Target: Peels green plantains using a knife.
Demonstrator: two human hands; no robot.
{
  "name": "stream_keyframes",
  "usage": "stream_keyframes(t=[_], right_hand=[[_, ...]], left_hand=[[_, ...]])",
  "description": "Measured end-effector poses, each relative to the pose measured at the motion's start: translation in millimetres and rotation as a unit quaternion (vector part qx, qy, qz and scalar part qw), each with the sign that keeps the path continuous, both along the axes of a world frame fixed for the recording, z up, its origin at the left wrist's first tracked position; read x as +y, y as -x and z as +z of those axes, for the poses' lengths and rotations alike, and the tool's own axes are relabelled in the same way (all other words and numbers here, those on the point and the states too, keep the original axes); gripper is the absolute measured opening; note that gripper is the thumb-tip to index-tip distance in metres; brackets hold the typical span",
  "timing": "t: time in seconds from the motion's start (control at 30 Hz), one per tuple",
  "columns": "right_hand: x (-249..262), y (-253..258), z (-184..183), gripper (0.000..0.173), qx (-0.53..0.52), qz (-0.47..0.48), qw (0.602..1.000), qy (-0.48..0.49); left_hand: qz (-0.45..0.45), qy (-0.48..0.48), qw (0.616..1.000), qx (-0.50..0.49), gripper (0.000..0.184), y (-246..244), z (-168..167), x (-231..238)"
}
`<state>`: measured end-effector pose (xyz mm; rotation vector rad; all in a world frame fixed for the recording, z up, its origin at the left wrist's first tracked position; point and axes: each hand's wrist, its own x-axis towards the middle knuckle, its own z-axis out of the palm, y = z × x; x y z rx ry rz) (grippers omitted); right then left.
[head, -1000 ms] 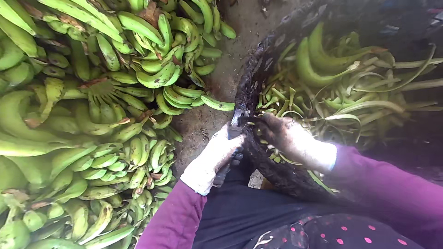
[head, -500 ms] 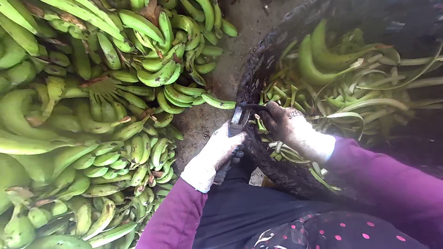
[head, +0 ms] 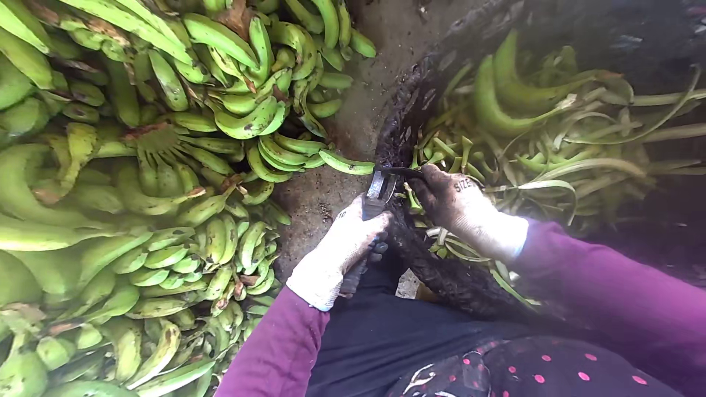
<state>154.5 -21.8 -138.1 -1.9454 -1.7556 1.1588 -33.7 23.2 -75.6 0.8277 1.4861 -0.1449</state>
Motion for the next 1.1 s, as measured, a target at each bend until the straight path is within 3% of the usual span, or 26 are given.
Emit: stream_keyframes(t=[0.17,0.33,0.47,0.57,0.67,0.8,0.87,0.93,1.0,1.1], right_hand=[[-6.1,6.9,5.8,0.027,0.031,0.025,0.999,-0.011],[-15.2,12.7,13.1,0.031,0.053,0.009,0.997,0.056],[-9.4,-0.2,2.2,0.026,0.046,-0.042,0.998,-0.012],[-16.0,2.3,47.1,0.032,0.093,-0.026,0.993,0.071],[-23.8,-19.3,27.3,0.028,0.068,-0.048,0.996,-0.038],[-44.2,-31.6,69.3,0.034,0.094,-0.049,0.994,-0.003],[-50.2,-50.9,57.2,0.032,0.060,-0.056,0.996,-0.044],[-65.4,-62.8,44.1,0.031,0.037,-0.043,0.997,-0.057],[-97.8,-54.8,39.6,0.034,0.028,0.004,1.000,0.004],[-109.9,-80.2,57.2,0.037,0.030,-0.043,0.996,0.072]], left_hand=[[-0.012,-0.001,1.000,0.015,0.039,-2.7,11.1,1.7],[-0.035,-0.040,0.999,0.009,0.040,1.3,3.1,1.3],[-0.028,-0.061,0.997,0.028,0.040,-7.0,16.2,-3.5],[-0.035,-0.104,0.994,0.020,0.041,-14.8,29.4,-9.1],[-0.060,-0.153,0.986,0.015,0.044,-24.8,36.0,-22.0],[-0.099,-0.233,0.967,-0.006,0.052,-42.5,36.5,-34.1],[-0.117,-0.256,0.959,-0.015,0.057,-50.1,36.1,-41.0],[-0.082,-0.297,0.950,-0.048,0.049,-67.1,54.9,-44.3],[-0.025,-0.325,0.941,-0.095,0.037,-86.6,91.8,-38.3],[-0.090,-0.375,0.920,-0.062,0.050,-95.9,119.0,-34.7]])
